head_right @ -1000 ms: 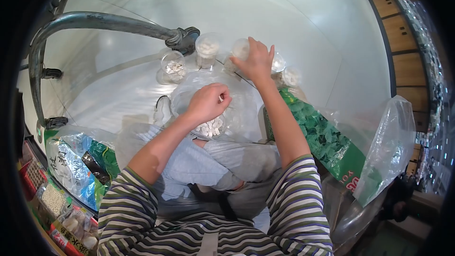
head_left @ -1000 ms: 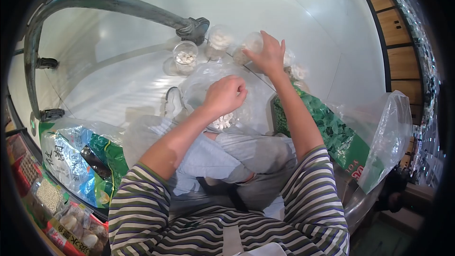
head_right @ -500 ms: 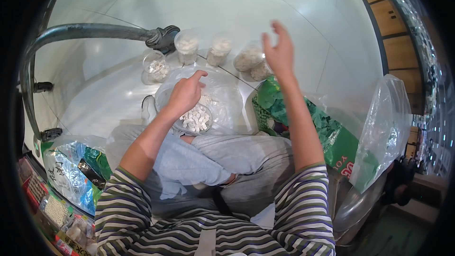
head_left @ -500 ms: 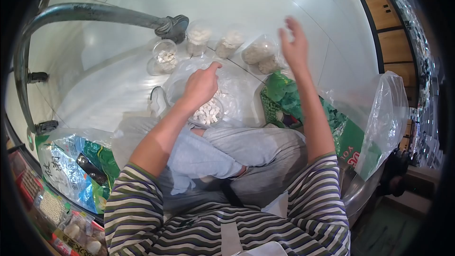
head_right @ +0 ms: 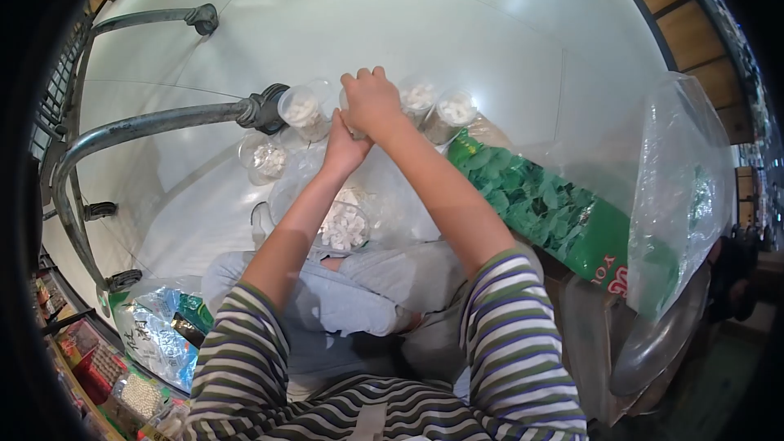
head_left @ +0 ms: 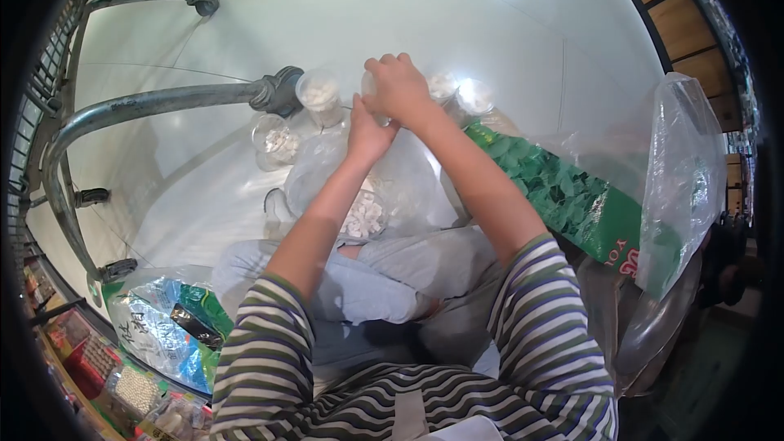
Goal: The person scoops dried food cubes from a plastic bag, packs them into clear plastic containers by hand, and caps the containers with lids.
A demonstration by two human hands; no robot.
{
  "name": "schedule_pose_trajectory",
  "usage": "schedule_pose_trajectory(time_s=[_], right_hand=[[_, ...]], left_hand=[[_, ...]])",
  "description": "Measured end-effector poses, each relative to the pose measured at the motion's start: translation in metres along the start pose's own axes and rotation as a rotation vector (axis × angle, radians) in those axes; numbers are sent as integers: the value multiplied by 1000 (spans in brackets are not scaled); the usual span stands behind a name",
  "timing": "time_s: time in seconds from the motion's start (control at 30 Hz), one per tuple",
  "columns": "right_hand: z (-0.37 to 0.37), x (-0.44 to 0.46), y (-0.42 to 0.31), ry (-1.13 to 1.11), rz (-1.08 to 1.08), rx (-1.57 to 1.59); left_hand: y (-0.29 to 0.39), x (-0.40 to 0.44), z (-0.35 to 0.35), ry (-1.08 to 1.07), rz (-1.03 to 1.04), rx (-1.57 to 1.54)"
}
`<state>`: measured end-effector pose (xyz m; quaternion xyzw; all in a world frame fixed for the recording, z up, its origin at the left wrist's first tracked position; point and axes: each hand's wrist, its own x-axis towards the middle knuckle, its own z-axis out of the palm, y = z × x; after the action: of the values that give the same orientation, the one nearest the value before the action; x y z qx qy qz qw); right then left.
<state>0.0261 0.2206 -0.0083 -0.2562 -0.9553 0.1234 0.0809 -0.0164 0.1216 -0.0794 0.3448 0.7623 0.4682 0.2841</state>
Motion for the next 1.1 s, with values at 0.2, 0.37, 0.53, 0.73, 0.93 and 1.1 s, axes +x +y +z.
schedule_pose_trajectory(time_s=[0.2,0.37,0.53,0.73,0.93,1.1], right_hand=[[7,4,-4,-10,105,21],[-1,10,5,-146,28,-14],[-15,17,8,-273,-197,-119],[-16,14,21,-309,-501,-122],[-16,6,10,-175,-314,-230],[-24,23,-8,-530,-47,-418]], left_hand=[[-15,22,13,256,80,124],[-28,30,11,265,72,-200],[-14,17,0,234,51,211],[-17,17,-6,172,-2,169],[-24,20,-10,125,39,263],[-86,54,15,-16,65,-200]])
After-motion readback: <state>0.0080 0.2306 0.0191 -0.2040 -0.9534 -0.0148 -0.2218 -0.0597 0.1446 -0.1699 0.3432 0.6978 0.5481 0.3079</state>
